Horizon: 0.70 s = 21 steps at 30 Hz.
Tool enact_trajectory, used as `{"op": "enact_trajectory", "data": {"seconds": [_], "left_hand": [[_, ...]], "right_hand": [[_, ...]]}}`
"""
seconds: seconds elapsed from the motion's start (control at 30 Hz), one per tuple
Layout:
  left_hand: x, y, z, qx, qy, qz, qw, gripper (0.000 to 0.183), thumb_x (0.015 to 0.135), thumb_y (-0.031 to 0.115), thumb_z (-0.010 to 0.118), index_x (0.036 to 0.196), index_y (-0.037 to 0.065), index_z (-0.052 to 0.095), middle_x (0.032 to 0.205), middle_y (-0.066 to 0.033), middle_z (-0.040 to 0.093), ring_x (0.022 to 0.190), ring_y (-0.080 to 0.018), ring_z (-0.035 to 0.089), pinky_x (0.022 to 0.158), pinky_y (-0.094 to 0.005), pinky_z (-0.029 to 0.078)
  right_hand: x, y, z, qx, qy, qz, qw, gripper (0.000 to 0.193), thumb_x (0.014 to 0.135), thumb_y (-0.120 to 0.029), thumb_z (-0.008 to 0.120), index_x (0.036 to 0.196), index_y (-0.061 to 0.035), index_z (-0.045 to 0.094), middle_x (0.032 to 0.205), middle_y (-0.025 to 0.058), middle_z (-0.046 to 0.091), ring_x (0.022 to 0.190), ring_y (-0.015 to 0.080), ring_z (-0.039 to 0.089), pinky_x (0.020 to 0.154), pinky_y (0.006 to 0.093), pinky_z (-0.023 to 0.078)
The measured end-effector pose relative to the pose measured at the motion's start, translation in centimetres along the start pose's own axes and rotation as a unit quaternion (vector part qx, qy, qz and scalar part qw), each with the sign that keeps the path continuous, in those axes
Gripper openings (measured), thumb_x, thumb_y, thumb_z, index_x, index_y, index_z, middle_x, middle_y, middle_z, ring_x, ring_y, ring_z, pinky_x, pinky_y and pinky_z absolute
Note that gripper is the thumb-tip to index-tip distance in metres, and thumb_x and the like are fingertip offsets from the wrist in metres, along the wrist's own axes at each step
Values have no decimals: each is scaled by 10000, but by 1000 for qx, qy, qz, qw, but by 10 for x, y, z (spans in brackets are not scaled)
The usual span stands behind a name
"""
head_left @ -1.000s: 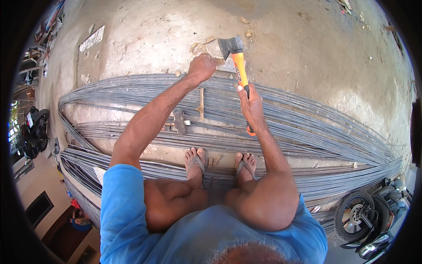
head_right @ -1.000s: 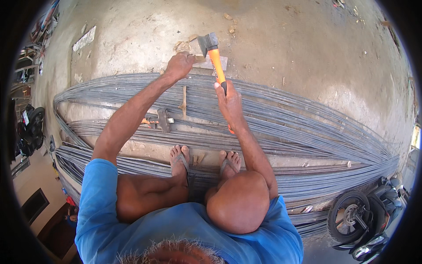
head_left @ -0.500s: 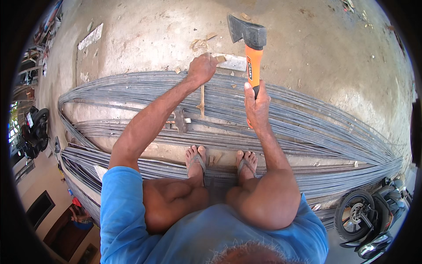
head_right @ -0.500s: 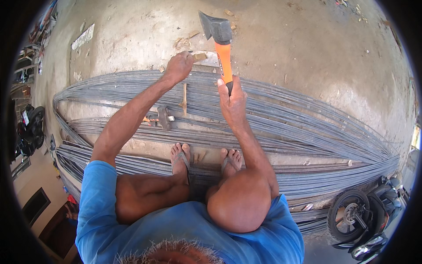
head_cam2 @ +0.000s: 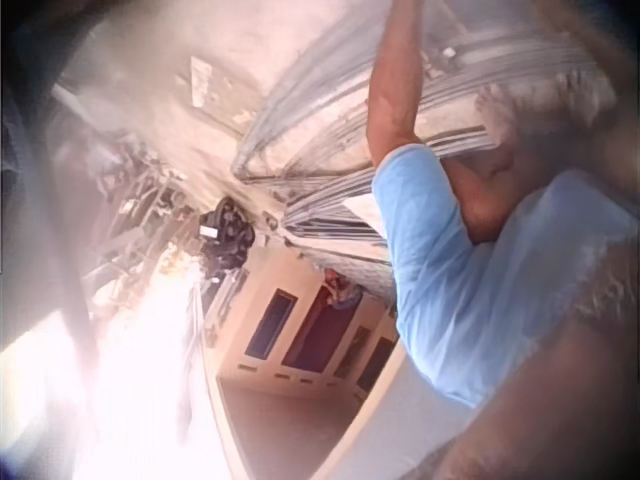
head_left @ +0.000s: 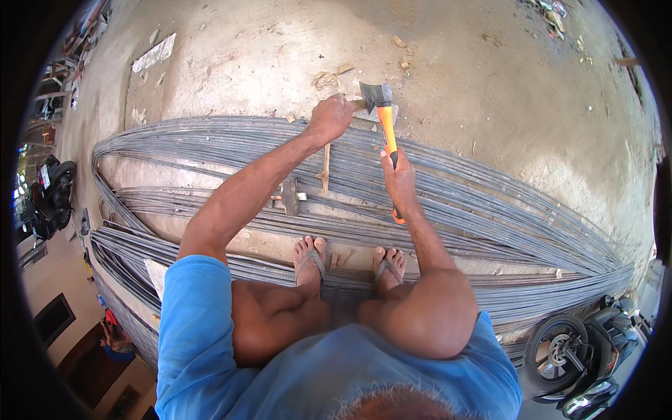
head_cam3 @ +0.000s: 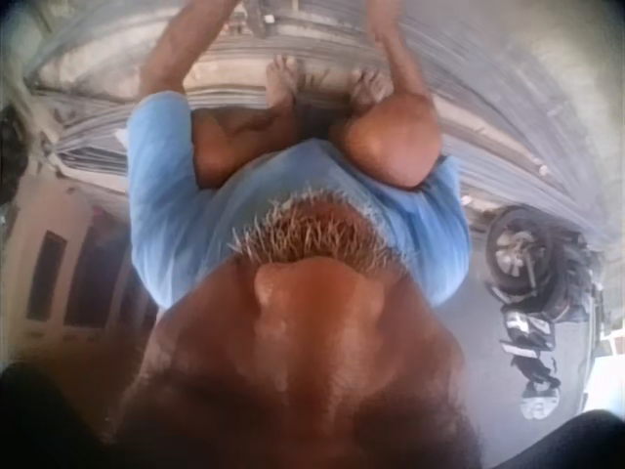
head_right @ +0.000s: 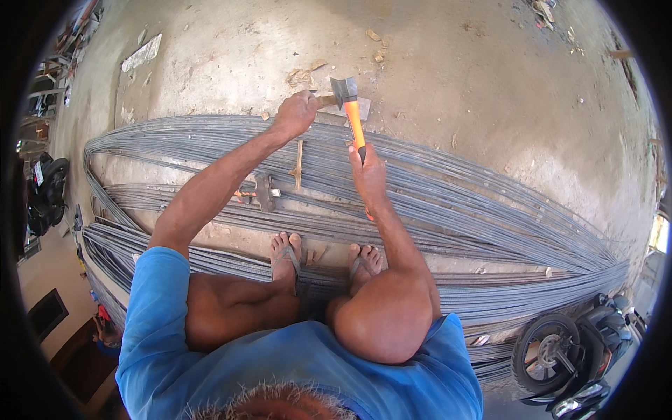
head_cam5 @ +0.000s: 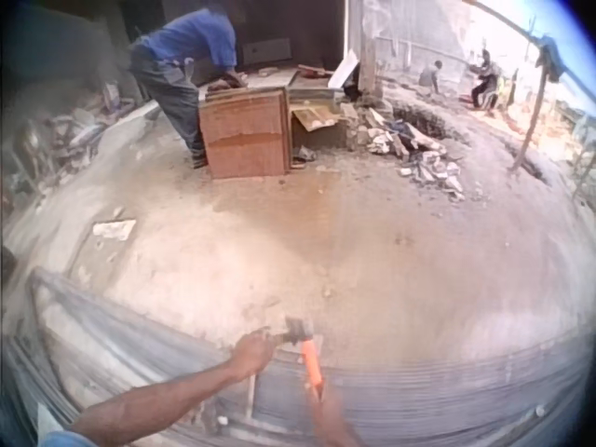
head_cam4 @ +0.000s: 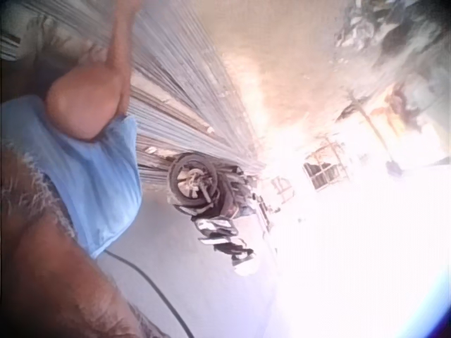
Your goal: The person shapes a piece of wood using a hammer and an axe, then stands on a stack of metal rebar and uses a handheld power grinder to cut or smooth the ends of the rods.
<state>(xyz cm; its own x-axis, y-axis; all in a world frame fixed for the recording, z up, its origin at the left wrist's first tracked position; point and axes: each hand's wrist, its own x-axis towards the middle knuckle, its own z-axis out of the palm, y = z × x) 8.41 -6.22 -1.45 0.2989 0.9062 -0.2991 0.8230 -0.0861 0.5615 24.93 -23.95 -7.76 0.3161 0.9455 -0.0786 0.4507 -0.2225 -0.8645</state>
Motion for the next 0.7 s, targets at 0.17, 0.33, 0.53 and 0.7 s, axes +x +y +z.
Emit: {"op": "enact_trajectory", "data": {"seconds": [0.17,0.33,0.53,0.7], "left_hand": [[-3,-26,-16,-124,-71,-7,990,443,1017,355,490,1105,-52,644,852,-166,679,802,-300,689,798,-432,572],[-62,-30,-66,-365,-98,-32,925,432,1064,351,447,1274,4,596,788,1,534,678,-106,547,742,-300,568],[-163,-48,-61,-486,-59,-81,868,489,1086,318,506,1479,27,487,867,-26,605,802,-101,599,854,-333,574],[-202,-21,13,-385,-59,10,921,483,1024,267,590,1442,35,524,1102,-126,691,964,-256,689,853,-385,579]], "right_hand": [[-3,14,-14,287,-135,239,918,338,1053,-415,574,1036,-78,542,678,61,565,502,177,573,450,354,463],[-14,20,-27,291,-126,332,888,409,1036,-497,574,1031,-92,521,703,39,545,485,156,581,408,313,486],[-15,-59,-34,-156,-117,-8,981,490,998,-478,643,1210,-37,669,1097,157,681,963,278,698,812,478,563],[-54,-93,13,270,-229,114,928,451,1025,-379,636,1300,-21,639,1210,139,687,996,212,670,890,365,529]]}}
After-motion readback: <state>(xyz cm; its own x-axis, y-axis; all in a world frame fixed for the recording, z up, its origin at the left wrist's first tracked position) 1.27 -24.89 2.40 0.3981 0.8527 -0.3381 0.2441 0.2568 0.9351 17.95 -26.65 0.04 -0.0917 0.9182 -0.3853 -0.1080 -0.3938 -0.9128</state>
